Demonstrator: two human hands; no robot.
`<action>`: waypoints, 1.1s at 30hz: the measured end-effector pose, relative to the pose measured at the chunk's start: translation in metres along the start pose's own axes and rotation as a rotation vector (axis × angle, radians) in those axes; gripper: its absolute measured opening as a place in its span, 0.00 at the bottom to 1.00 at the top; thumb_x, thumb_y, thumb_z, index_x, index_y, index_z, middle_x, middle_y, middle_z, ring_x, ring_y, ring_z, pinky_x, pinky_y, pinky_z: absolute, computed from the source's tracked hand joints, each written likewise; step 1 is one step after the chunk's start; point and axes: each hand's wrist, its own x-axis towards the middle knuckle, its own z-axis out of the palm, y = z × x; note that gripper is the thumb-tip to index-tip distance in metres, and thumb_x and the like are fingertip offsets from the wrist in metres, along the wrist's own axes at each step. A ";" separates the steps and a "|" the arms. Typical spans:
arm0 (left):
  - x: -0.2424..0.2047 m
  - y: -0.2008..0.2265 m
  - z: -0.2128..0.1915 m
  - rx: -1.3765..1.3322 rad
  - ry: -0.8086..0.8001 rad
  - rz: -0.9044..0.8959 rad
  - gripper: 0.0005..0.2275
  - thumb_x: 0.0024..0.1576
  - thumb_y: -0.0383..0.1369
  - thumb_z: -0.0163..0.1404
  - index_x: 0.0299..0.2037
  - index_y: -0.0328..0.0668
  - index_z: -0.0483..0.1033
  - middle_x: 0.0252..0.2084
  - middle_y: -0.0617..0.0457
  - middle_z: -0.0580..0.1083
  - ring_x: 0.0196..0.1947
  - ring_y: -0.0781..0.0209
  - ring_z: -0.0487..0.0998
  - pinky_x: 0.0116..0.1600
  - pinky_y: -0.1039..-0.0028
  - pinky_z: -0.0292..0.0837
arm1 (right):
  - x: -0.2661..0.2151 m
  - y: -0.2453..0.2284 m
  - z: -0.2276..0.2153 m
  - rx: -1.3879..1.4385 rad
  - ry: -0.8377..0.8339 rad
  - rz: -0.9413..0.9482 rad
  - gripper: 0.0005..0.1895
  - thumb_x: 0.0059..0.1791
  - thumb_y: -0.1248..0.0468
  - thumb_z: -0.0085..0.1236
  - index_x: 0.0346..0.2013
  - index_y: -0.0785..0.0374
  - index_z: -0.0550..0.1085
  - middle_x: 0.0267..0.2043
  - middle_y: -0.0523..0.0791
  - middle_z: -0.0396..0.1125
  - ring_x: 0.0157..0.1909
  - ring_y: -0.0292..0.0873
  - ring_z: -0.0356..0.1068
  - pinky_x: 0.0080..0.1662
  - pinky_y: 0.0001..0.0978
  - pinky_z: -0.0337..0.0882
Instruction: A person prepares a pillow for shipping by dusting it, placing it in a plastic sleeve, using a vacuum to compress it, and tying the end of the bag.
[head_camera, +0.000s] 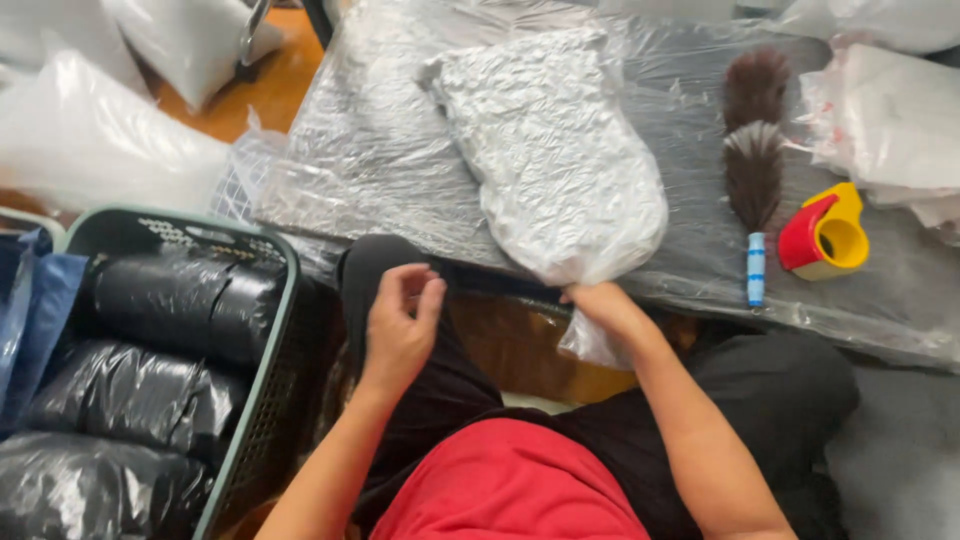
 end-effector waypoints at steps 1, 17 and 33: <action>0.017 -0.019 0.031 -0.006 -0.014 0.019 0.14 0.62 0.38 0.53 0.53 0.41 0.74 0.45 0.45 0.78 0.46 0.52 0.82 0.48 0.68 0.80 | -0.016 -0.010 -0.005 0.014 0.020 -0.001 0.27 0.41 0.50 0.59 0.48 0.64 0.83 0.52 0.53 0.76 0.62 0.52 0.70 0.57 0.47 0.71; 0.116 -0.054 0.159 -0.319 -0.151 -0.658 0.42 0.55 0.62 0.54 0.63 0.26 0.65 0.56 0.28 0.71 0.58 0.38 0.75 0.58 0.53 0.75 | -0.092 -0.022 -0.059 0.291 -0.269 0.030 0.39 0.45 0.52 0.55 0.67 0.70 0.65 0.47 0.59 0.72 0.52 0.52 0.71 0.56 0.42 0.70; 0.142 0.102 0.175 -0.158 -0.091 0.371 0.37 0.57 0.39 0.68 0.73 0.49 0.58 0.65 0.37 0.69 0.55 0.42 0.79 0.58 0.61 0.79 | -0.032 -0.047 -0.047 1.059 -1.169 -0.318 0.16 0.58 0.64 0.43 0.51 0.62 0.79 0.12 0.35 0.46 0.12 0.30 0.49 0.22 0.24 0.61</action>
